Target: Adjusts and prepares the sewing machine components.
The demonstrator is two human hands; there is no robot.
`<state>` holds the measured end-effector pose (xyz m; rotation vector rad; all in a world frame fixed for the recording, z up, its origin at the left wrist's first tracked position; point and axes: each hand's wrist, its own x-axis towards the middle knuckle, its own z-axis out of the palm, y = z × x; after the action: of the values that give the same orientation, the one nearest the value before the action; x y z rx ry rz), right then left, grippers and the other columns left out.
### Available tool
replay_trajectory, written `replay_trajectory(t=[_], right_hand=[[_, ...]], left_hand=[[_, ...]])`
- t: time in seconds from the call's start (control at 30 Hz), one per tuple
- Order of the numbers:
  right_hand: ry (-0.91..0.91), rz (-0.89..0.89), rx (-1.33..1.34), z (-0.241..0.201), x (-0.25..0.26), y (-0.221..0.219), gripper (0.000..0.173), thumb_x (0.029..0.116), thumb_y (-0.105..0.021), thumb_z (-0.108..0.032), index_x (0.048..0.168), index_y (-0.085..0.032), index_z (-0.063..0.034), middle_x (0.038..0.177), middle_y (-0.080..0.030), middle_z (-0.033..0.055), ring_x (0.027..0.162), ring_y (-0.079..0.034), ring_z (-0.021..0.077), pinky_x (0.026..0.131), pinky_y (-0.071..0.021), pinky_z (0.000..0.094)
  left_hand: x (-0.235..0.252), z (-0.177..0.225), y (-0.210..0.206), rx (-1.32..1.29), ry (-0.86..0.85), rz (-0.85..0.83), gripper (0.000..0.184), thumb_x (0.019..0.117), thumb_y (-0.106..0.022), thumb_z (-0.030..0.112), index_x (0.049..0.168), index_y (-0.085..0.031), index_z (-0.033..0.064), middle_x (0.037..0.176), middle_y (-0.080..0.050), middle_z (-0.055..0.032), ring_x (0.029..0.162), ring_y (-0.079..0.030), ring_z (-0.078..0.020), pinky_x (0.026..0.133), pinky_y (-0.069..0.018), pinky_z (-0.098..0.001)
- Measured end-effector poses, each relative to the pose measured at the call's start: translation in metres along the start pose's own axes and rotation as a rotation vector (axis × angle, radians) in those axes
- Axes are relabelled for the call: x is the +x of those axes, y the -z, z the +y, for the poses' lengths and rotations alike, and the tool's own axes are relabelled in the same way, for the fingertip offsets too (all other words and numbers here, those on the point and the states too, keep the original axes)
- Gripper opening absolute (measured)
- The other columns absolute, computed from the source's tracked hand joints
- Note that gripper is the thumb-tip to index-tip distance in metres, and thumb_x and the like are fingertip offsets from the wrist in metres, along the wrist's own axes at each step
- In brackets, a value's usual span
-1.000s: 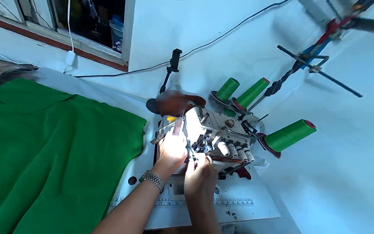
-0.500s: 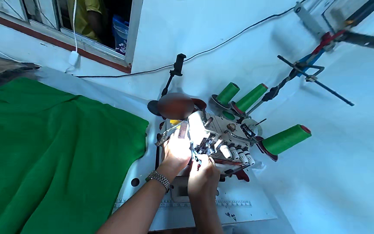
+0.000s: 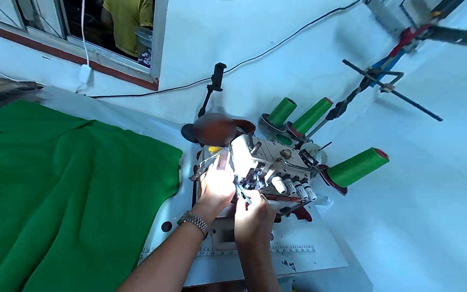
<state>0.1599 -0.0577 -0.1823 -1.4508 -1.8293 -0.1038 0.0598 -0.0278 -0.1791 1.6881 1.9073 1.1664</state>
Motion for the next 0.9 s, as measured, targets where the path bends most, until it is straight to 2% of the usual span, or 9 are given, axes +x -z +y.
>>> replay_trajectory(t=[0.2, 0.3, 0.4, 0.53, 0.73, 0.9], right_hand=[[-0.082, -0.089, 0.025, -0.004, 0.003, 0.002, 0.011, 0.0922, -0.07, -0.004, 0.097, -0.072, 0.0054, 0.09, -0.07, 0.0196, 0.086, -0.071, 0.0331, 0.079, -0.058, 0.047], [-0.089, -0.087, 0.029, -0.004, 0.003, 0.002, 0.01, 0.0918, -0.07, -0.004, 0.096, -0.072, 0.0043, 0.088, -0.07, 0.0186, 0.084, -0.071, 0.0324, 0.078, -0.0577, 0.0473], [-0.098, -0.087, 0.046, -0.002, 0.003, 0.002, 0.01, 0.0924, -0.069, -0.004, 0.097, -0.072, 0.0041, 0.089, -0.07, 0.0188, 0.084, -0.07, 0.0325, 0.078, -0.0574, 0.0477], [-0.044, -0.042, 0.078, 0.004, 0.0, -0.002, 0.008, 0.091, -0.069, -0.001, 0.096, -0.072, 0.0045, 0.087, -0.07, 0.0184, 0.081, -0.07, 0.0322, 0.075, -0.0579, 0.0473], [-0.054, -0.055, 0.07, 0.003, -0.001, -0.002, 0.012, 0.0945, -0.066, -0.005, 0.097, -0.071, 0.0056, 0.089, -0.069, 0.0195, 0.084, -0.071, 0.0335, 0.076, -0.0581, 0.0477], [-0.093, -0.096, 0.107, 0.005, -0.004, 0.005, 0.013, 0.0924, -0.069, -0.005, 0.1, -0.071, 0.0051, 0.091, -0.069, 0.0182, 0.085, -0.069, 0.0308, 0.077, -0.0573, 0.0458]], left_hand=[[-0.004, 0.002, 0.003, 0.012, -0.031, -0.003, 0.013, 0.1003, -0.059, 0.009, 0.105, -0.068, 0.0008, 0.115, -0.065, -0.0254, 0.108, -0.063, -0.0435, 0.086, -0.0486, -0.0617], [-0.005, 0.001, 0.001, 0.004, -0.054, 0.026, 0.011, 0.0996, -0.06, 0.008, 0.104, -0.067, 0.0004, 0.113, -0.065, -0.0252, 0.106, -0.064, -0.0433, 0.084, -0.049, -0.0614], [-0.005, 0.004, 0.005, 0.011, -0.023, -0.014, 0.013, 0.1001, -0.059, 0.007, 0.107, -0.067, 0.0004, 0.116, -0.064, -0.0256, 0.109, -0.063, -0.0437, 0.088, -0.0478, -0.0623], [-0.004, 0.002, 0.005, 0.023, -0.034, -0.023, 0.013, 0.1002, -0.059, 0.009, 0.105, -0.068, 0.0006, 0.111, -0.064, -0.025, 0.105, -0.063, -0.0433, 0.086, -0.0483, -0.0619], [0.009, 0.002, 0.006, 0.043, 0.044, -0.107, 0.015, 0.102, -0.056, 0.011, 0.106, -0.068, 0.003, 0.113, -0.064, -0.0164, 0.11, -0.062, -0.0346, 0.09, -0.0475, -0.0547], [0.011, 0.004, 0.005, 0.07, 0.066, -0.095, 0.015, 0.1023, -0.056, 0.011, 0.105, -0.068, 0.003, 0.114, -0.064, -0.016, 0.111, -0.062, -0.0336, 0.091, -0.0472, -0.0542]])
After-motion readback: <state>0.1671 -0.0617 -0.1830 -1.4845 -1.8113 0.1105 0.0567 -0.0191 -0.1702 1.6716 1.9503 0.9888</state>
